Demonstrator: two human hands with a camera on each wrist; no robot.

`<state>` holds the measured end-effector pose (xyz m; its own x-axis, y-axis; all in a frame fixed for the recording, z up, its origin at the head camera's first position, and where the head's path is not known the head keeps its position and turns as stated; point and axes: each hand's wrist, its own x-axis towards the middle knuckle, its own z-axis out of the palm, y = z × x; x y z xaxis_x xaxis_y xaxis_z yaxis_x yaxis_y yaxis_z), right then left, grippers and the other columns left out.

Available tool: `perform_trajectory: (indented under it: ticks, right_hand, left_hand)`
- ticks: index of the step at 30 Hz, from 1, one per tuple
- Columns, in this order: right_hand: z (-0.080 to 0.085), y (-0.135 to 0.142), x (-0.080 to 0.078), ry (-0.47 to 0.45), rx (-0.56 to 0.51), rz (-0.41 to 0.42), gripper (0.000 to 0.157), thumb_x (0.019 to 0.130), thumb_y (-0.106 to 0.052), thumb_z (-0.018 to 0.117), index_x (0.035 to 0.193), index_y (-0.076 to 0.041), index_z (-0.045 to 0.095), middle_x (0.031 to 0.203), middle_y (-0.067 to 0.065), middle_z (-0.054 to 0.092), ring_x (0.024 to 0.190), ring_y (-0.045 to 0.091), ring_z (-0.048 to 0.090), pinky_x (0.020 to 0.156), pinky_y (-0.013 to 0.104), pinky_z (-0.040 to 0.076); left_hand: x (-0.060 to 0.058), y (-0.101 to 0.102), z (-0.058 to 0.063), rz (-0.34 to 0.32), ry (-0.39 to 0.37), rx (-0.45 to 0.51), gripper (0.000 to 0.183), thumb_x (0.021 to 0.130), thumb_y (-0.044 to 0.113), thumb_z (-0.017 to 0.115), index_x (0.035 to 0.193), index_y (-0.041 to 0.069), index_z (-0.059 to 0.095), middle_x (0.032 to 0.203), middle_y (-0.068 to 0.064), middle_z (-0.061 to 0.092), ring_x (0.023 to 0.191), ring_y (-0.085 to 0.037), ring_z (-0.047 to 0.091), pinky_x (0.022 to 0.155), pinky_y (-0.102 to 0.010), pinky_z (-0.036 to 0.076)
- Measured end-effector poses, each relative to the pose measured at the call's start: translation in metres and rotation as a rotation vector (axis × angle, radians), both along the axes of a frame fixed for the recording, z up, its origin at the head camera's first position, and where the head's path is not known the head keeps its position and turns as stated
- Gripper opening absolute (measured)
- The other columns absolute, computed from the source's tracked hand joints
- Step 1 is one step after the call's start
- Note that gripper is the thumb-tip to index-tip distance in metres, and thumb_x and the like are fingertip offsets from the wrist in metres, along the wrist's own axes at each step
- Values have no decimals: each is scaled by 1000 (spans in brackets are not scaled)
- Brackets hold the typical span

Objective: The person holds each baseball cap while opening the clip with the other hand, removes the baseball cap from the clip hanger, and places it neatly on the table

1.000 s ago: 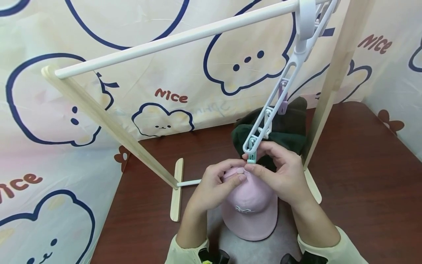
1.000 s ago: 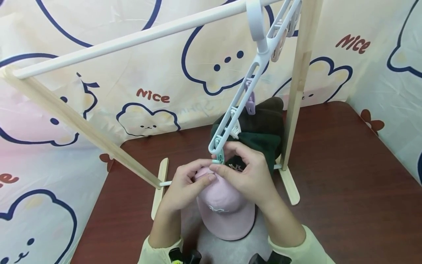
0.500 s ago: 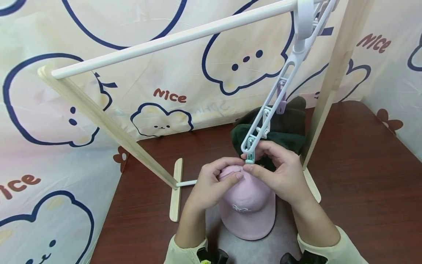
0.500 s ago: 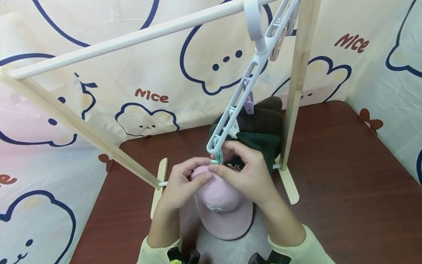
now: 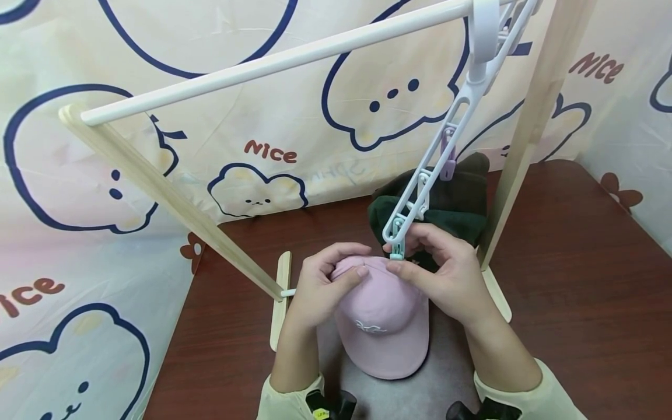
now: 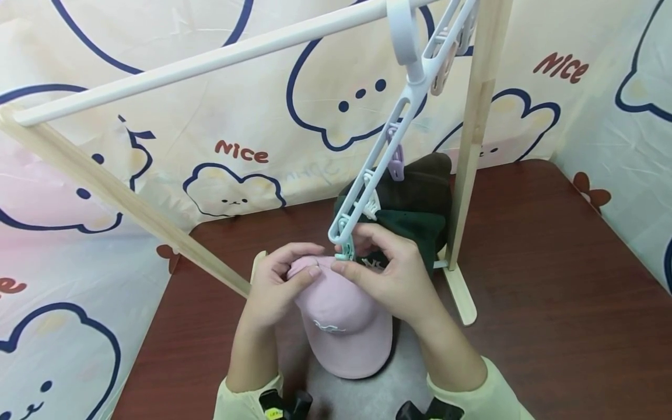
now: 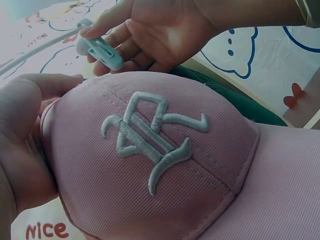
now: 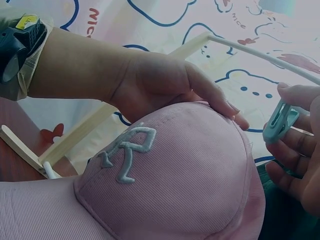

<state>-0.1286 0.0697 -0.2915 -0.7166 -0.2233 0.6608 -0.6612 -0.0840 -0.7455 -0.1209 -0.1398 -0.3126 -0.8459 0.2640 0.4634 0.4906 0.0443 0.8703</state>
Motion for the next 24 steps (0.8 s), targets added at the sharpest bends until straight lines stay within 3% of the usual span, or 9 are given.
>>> perform_trajectory:
  ticks: [24]
  right_hand:
    - [-3, 2, -9, -49, 34, 0, 40, 73, 7, 74, 109, -8, 63, 89, 8, 68, 80, 15, 62, 75, 26, 51]
  left_hand:
    - [-6, 5, -3, 13, -16, -27, 24, 84, 0, 65, 108, 2, 65, 96, -16, 68, 83, -12, 62, 69, -27, 53]
